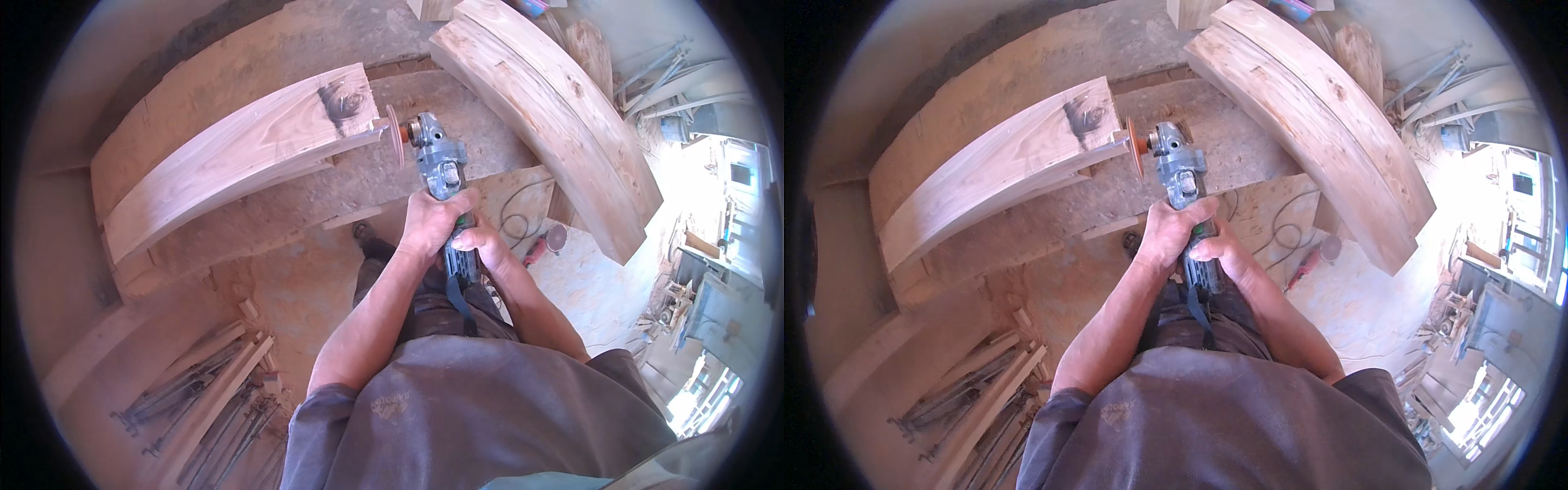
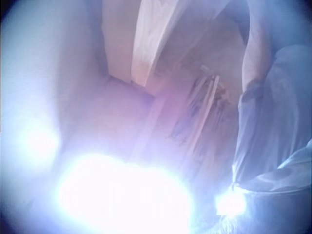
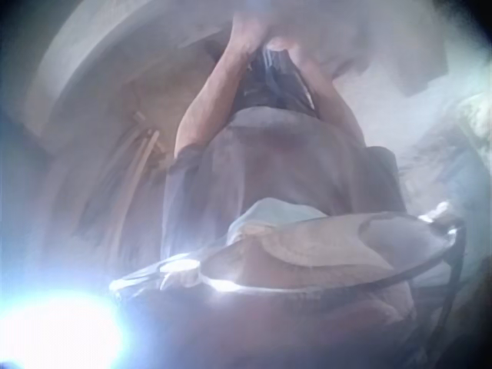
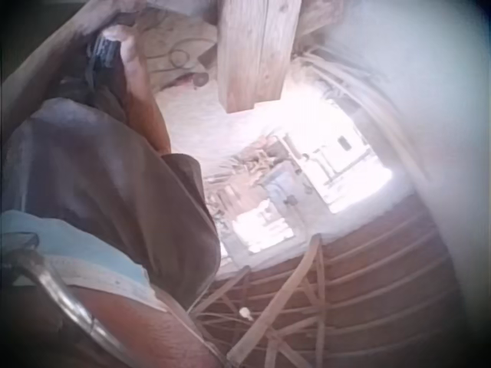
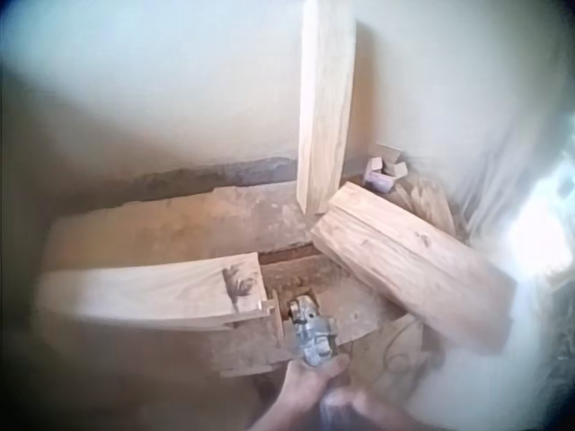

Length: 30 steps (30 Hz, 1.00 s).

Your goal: The person uses a nail gun to fasten a small wooden block to a larger plank, then hammers the joint to align it. They flip the plank and use an angle grinder to smooth the surface and edges. The person repeats hammering and grinding on the same plank.

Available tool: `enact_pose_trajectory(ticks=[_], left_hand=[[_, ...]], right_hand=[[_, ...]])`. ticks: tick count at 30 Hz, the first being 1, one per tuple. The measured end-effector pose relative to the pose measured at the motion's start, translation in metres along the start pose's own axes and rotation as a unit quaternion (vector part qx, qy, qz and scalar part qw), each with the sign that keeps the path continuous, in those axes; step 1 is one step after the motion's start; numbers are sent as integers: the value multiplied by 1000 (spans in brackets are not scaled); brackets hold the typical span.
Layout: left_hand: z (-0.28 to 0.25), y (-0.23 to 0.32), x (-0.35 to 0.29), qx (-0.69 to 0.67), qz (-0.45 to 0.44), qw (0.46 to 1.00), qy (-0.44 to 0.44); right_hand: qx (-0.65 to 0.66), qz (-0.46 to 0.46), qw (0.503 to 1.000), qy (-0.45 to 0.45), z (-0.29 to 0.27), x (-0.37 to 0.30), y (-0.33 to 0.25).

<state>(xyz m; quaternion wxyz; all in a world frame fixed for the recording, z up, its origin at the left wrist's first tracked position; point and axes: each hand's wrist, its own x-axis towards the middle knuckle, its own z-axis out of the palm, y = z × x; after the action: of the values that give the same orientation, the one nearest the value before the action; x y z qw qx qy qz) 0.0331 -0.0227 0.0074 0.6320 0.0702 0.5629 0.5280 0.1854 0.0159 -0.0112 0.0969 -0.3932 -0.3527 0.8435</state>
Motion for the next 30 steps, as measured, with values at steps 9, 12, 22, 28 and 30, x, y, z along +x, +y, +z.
enact_pose_trajectory(ticks=[9, 12, 22, 28, 30], left_hand=[[2, -3, 2, 19, 2, 1000, 7], [1, -1, 3, 21, 4, 1000, 14], [2, -1, 5, 5, -7, 1000, 4], [2, -8, 8, 6, -12, 1000, 7], [2, -8, 8, 2, -13, 1000, 8]], right_hand=[[7, 6, 1000, -20, -4, 3, -2], [5, -5, 1000, -13, -2, 4, -5], [-6, -9, 1000, -5, 1, 4, -13], [-14, -11, 1000, 8, 3, 1, -13], [-20, -11, 1000, 7, 3, 1, -14]])
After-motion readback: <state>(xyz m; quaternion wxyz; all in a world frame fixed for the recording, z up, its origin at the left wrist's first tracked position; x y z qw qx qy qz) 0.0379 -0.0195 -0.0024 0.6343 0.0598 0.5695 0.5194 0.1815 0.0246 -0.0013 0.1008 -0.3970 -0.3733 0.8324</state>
